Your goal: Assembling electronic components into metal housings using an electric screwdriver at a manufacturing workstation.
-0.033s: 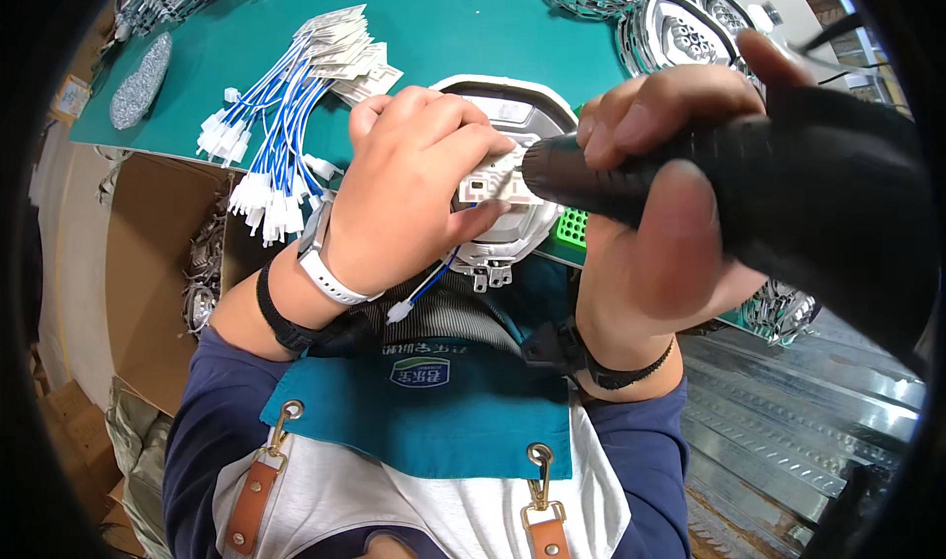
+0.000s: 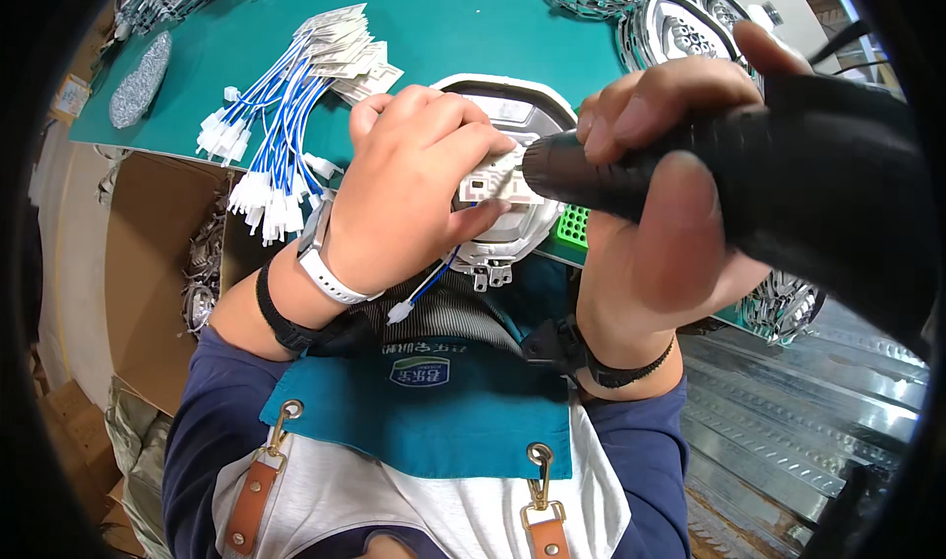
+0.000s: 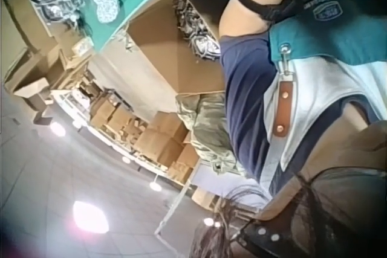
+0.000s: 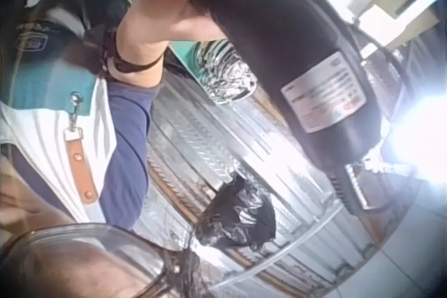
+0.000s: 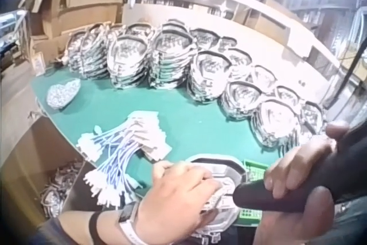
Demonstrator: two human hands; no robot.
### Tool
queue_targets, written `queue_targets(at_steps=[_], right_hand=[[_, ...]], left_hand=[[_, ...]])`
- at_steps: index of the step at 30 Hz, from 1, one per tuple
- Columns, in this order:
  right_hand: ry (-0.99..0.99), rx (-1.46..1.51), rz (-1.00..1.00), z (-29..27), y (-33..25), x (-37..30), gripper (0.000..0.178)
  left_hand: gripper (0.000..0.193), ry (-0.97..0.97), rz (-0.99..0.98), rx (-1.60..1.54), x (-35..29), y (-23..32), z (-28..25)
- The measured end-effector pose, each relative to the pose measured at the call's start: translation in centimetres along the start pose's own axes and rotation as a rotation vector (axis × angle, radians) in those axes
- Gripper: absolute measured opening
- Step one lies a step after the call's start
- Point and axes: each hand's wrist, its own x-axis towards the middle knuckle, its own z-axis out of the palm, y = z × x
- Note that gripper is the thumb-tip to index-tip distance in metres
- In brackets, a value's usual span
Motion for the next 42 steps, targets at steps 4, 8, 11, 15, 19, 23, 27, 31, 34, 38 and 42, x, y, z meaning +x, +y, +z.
queue_targets(at_steps=[4,8,11,15,19,23,27,31,34,38,42], right_hand=[[0.002,0.012,0.036,0.0,0.0,0.3,0.049],[0.117,0.018,0.071,-1.0,-1.1,0.4,0.051],[0.103,0.041,0.086,-0.9,-0.7,0.3,0.052],[0.087,0.026,0.061,-0.6,-0.9,-0.1,0.052],[0.053,0.010,0.052,-0.3,-0.5,-0.3,0.051],[0.015,-0.012,0.026,0.1,-0.4,-0.3,0.050],[-0.016,-0.041,-0.007,0.5,0.3,-0.1,0.048],[0.032,-0.020,0.101,1.1,0.5,0.6,0.045],[0.013,-0.034,0.107,0.8,0.7,0.7,0.045],[-0.029,-0.004,0.099,0.6,0.6,0.8,0.048],[0.017,-0.120,0.164,1.0,-0.3,1.1,0.052]], left_hand=[[0.040,0.016,-0.005,-0.018,-0.1,-0.2,0.1],[0.039,-0.035,0.008,-0.056,0.3,0.0,-0.3],[0.038,-0.055,-0.009,-0.038,0.0,-0.4,-0.5],[0.038,-0.050,0.009,-0.054,0.0,-0.2,-0.5],[0.038,-0.020,0.008,-0.065,-0.3,-0.3,-0.2],[0.039,-0.027,-0.003,-0.058,-0.2,-0.3,-0.1],[0.038,0.014,0.014,-0.059,-0.2,-0.4,0.3],[0.037,0.004,0.013,-0.059,-0.2,-0.5,0.3],[0.038,0.012,0.013,-0.058,-0.2,-0.4,0.2],[0.038,-0.008,0.013,-0.055,-0.2,-0.2,-0.1],[0.037,0.015,0.023,-0.063,-0.2,-0.3,0.0]])
